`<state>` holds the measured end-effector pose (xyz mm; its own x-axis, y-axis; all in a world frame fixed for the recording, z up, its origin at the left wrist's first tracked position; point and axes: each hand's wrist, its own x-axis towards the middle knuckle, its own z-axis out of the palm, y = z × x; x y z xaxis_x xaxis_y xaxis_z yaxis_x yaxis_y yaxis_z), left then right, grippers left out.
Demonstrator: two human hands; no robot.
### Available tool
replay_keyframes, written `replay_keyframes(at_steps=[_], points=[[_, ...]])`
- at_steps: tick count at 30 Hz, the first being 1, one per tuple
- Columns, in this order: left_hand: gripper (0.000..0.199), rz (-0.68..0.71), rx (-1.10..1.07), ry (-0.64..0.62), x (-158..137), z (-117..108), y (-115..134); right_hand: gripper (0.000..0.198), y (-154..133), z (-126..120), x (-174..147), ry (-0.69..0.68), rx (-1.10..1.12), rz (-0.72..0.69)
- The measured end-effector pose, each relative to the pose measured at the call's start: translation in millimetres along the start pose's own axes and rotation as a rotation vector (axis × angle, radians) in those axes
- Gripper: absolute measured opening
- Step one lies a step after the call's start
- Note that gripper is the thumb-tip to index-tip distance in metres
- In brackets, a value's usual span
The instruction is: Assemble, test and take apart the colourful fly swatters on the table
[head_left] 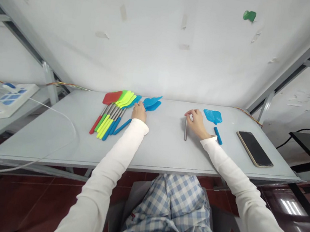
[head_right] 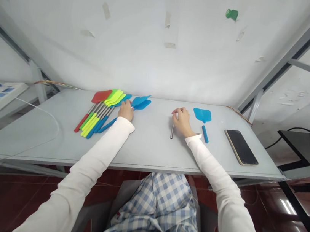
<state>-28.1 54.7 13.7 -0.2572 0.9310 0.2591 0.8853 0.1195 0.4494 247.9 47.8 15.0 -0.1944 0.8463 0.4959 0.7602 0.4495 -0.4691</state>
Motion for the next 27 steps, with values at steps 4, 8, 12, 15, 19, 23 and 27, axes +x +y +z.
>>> replay_keyframes(at_steps=[4,8,12,15,19,23,27], points=[[0.026,-0.043,-0.059,0.077,9.5,-6.3,-6.3,0.021,-0.7,-6.8,-7.1,0.003,-0.008,0.012],[0.024,0.138,-0.120,0.166,0.0,-13.2,13.5,0.026,-14.3,-12.9,-10.3,-0.052,0.161,0.060],[0.031,0.504,-0.130,0.126,-28.9,-8.1,48.9,0.044,-33.0,-12.3,-11.8,-0.195,0.712,0.186],[0.034,0.661,-0.176,0.010,-51.0,-2.0,71.8,0.049,-41.5,-9.6,-10.6,-0.159,1.040,0.273],[0.027,0.541,-0.459,-0.040,-66.0,-6.0,94.3,0.048,-45.2,-12.6,-6.1,0.057,1.081,0.350],[0.026,0.232,-0.912,-0.496,-64.9,-22.3,118.3,0.043,-46.9,-26.1,4.6,0.310,1.027,0.368],[0.026,0.091,-1.292,-0.979,-64.0,-36.5,140.1,0.041,-49.3,-43.8,21.3,0.462,1.016,0.435]])
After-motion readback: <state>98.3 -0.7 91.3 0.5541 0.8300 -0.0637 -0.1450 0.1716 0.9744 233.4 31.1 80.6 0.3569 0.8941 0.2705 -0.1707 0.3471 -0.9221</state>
